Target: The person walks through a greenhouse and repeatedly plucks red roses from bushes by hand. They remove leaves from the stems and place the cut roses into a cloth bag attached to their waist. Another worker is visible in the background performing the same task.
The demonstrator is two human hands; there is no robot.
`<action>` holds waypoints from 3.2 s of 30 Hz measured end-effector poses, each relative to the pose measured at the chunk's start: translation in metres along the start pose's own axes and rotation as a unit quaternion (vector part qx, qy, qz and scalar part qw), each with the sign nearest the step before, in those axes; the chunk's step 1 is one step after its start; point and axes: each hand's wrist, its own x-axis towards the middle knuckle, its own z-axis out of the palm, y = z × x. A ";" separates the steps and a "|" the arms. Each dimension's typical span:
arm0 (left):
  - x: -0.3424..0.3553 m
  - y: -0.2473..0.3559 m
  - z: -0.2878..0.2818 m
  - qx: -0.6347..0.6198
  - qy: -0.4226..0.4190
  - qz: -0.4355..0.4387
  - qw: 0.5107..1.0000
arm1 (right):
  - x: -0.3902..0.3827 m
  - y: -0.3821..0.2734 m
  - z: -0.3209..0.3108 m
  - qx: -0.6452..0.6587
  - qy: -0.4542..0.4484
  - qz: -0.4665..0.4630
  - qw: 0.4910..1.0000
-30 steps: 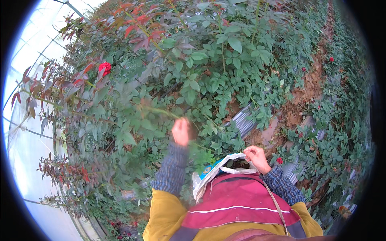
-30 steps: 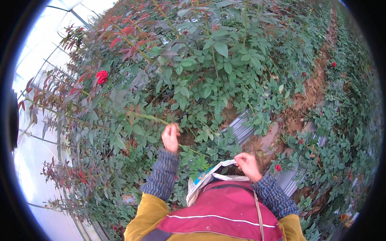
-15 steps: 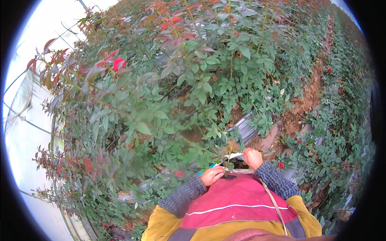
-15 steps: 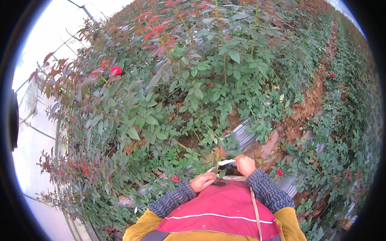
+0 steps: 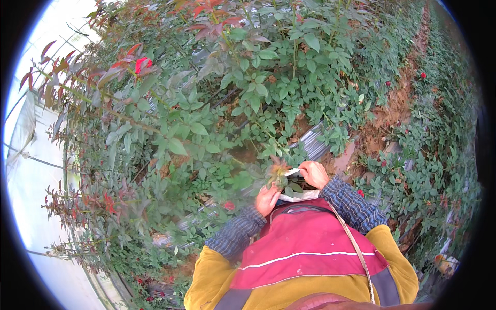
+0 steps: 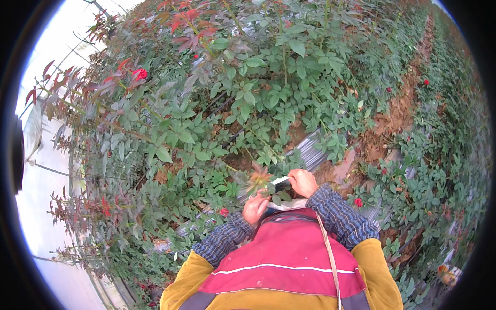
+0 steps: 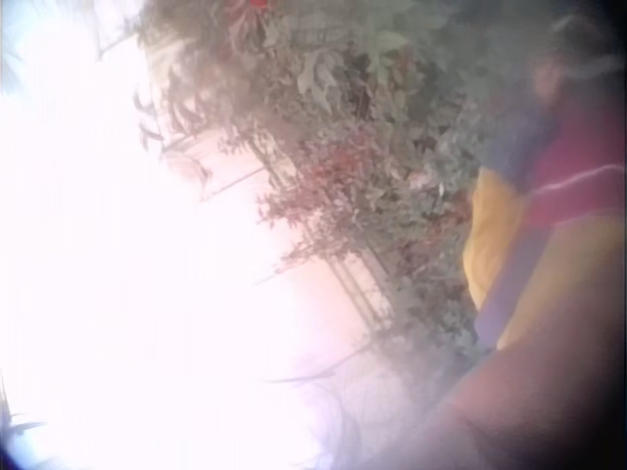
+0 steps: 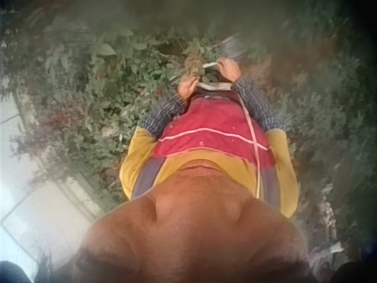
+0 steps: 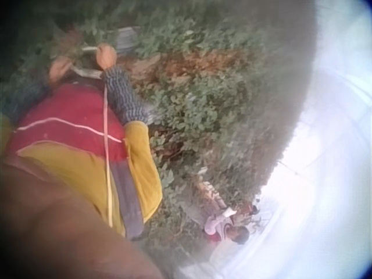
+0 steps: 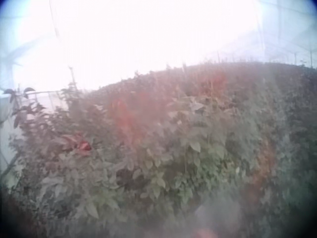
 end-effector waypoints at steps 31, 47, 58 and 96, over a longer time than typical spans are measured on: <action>0.052 0.016 -0.014 0.176 -0.257 -0.105 0.944 | -0.017 0.052 -0.004 0.185 -0.197 0.057 0.961; 0.371 -0.075 -0.281 -0.459 0.255 -0.019 0.851 | 0.279 -0.090 -0.157 0.202 0.090 -0.254 0.942; 0.399 -0.066 -0.265 -0.093 0.133 0.014 0.987 | 0.417 -0.126 -0.140 0.104 0.099 -0.226 0.964; 0.357 -0.062 -0.228 -0.441 0.104 0.068 0.889 | 0.291 -0.047 -0.034 0.515 0.344 -0.059 0.783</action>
